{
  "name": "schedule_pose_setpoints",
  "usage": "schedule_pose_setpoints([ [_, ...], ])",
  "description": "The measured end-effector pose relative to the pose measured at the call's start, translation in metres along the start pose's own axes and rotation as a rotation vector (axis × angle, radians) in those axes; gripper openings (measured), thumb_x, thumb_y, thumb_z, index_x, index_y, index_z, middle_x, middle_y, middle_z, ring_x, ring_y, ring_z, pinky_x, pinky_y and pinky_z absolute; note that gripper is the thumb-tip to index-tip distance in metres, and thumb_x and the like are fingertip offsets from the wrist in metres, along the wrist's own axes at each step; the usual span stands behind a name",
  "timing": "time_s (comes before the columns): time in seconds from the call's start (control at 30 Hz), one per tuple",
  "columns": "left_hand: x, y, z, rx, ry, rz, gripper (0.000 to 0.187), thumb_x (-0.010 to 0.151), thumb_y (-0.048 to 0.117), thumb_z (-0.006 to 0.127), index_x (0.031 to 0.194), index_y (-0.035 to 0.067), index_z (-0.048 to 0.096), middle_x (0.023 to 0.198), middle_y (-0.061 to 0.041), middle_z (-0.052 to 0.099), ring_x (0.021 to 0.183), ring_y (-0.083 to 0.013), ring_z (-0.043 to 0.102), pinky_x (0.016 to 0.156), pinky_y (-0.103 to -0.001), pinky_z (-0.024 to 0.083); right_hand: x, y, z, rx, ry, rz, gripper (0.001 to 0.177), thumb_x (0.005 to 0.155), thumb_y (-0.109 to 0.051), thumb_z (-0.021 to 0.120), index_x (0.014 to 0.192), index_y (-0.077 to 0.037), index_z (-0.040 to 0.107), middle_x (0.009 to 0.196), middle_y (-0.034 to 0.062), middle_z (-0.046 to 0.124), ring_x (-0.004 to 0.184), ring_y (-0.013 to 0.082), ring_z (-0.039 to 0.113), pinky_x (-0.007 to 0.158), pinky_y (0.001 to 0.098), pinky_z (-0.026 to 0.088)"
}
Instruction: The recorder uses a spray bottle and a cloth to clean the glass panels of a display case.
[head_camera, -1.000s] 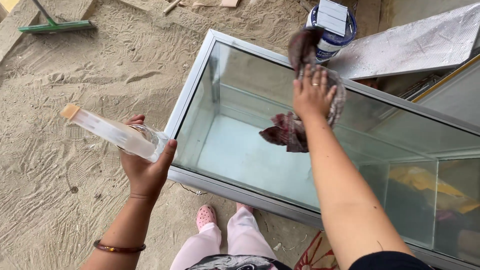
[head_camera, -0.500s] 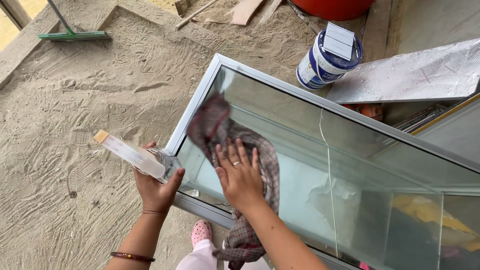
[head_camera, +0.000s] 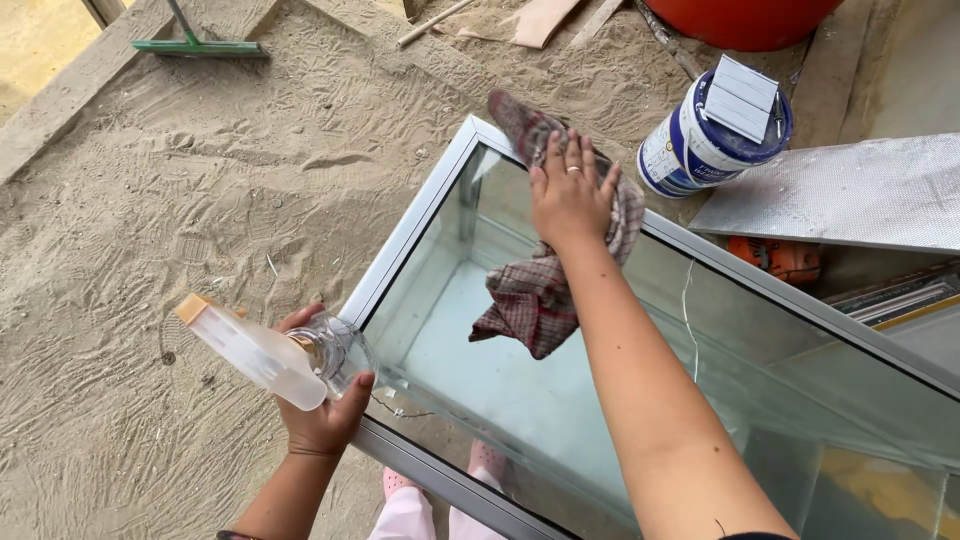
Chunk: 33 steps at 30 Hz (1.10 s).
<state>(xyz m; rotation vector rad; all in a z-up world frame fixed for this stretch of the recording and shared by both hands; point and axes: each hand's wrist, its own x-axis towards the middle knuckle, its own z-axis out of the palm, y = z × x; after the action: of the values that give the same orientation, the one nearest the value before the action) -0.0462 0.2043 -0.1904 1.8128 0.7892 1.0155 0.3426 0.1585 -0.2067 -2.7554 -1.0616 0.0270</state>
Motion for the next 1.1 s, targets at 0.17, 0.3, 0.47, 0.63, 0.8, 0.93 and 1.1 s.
schedule_pose_setpoints([
  [0.17, -0.001, -0.001, -0.001, 0.060, 0.026, -0.005, 0.096, 0.079, 0.057, 0.078, 0.148, 0.002, 0.039, 0.143, -0.015, 0.051, 0.138, -0.0294, 0.052, 0.119, -0.043, 0.042, -0.021, 0.017, 0.005, -0.048, 0.033, 0.101, 0.066, 0.105, -0.046, 0.035, 0.162, -0.014, 0.026, 0.170, 0.0117, 0.020, 0.158, 0.0291, 0.012, 0.120, 0.0649, 0.000],
  [0.3, 0.004, 0.002, 0.002, -0.009, 0.009, -0.010, 0.095, 0.080, 0.057, 0.078, 0.148, 0.003, 0.039, 0.142, -0.014, 0.051, 0.134, -0.0270, 0.052, 0.118, -0.042, 0.044, 0.015, -0.071, -0.002, -0.037, -0.134, 0.023, 0.068, 0.105, -0.049, 0.018, 0.164, -0.015, 0.008, 0.171, 0.0096, 0.005, 0.157, 0.0285, 0.000, 0.122, 0.0585, -0.005],
  [0.47, -0.003, -0.006, -0.002, -0.069, -0.023, -0.010, 0.094, 0.085, 0.059, 0.078, 0.149, 0.006, 0.034, 0.142, -0.013, 0.050, 0.133, -0.0240, 0.053, 0.121, -0.041, 0.044, 0.022, -0.092, 0.004, -0.002, -0.117, -0.052, 0.066, 0.105, -0.049, 0.030, 0.163, -0.019, 0.017, 0.171, 0.0096, 0.013, 0.157, 0.0274, 0.009, 0.123, 0.0593, 0.002],
  [0.63, -0.011, -0.032, -0.009, 0.041, -0.031, 0.039, 0.088, 0.095, 0.056, 0.075, 0.153, 0.008, 0.030, 0.135, -0.012, 0.048, 0.130, -0.0219, 0.049, 0.119, -0.038, 0.041, -0.027, 0.065, -0.013, 0.015, 0.064, 0.100, 0.062, 0.104, -0.048, 0.035, 0.157, -0.017, 0.037, 0.160, 0.0094, 0.041, 0.153, 0.0282, 0.027, 0.122, 0.0619, 0.010],
  [0.8, -0.001, -0.024, -0.006, -0.043, -0.070, 0.085, 0.096, 0.097, 0.067, 0.074, 0.150, 0.005, 0.022, 0.142, -0.015, 0.043, 0.141, -0.0277, 0.046, 0.123, -0.040, 0.044, -0.153, 0.306, -0.059, -0.089, 0.158, 0.436, 0.052, 0.108, -0.042, 0.031, 0.145, -0.015, 0.057, 0.155, 0.0088, 0.050, 0.151, 0.0320, 0.031, 0.119, 0.0675, 0.007],
  [0.93, -0.002, -0.050, -0.012, 0.051, -0.104, 0.120, 0.096, 0.099, 0.067, 0.069, 0.154, 0.004, 0.021, 0.146, -0.017, 0.040, 0.134, -0.0274, 0.050, 0.122, -0.039, 0.049, -0.263, 0.437, -0.108, -0.097, 0.086, 0.787, 0.060, 0.107, -0.043, 0.026, 0.162, -0.019, 0.024, 0.172, 0.0045, 0.014, 0.158, 0.0245, 0.005, 0.121, 0.0621, 0.001],
  [1.1, -0.002, -0.062, -0.010, -0.003, -0.092, 0.124, 0.102, 0.098, 0.070, 0.069, 0.155, 0.002, 0.019, 0.150, -0.019, 0.036, 0.137, -0.0297, 0.050, 0.126, -0.042, 0.048, -0.290, 0.435, -0.111, -0.101, 0.102, 1.098, 0.070, 0.105, -0.043, 0.030, 0.165, -0.013, 0.010, 0.174, 0.0091, 0.007, 0.160, 0.0268, 0.003, 0.123, 0.0625, 0.001],
])
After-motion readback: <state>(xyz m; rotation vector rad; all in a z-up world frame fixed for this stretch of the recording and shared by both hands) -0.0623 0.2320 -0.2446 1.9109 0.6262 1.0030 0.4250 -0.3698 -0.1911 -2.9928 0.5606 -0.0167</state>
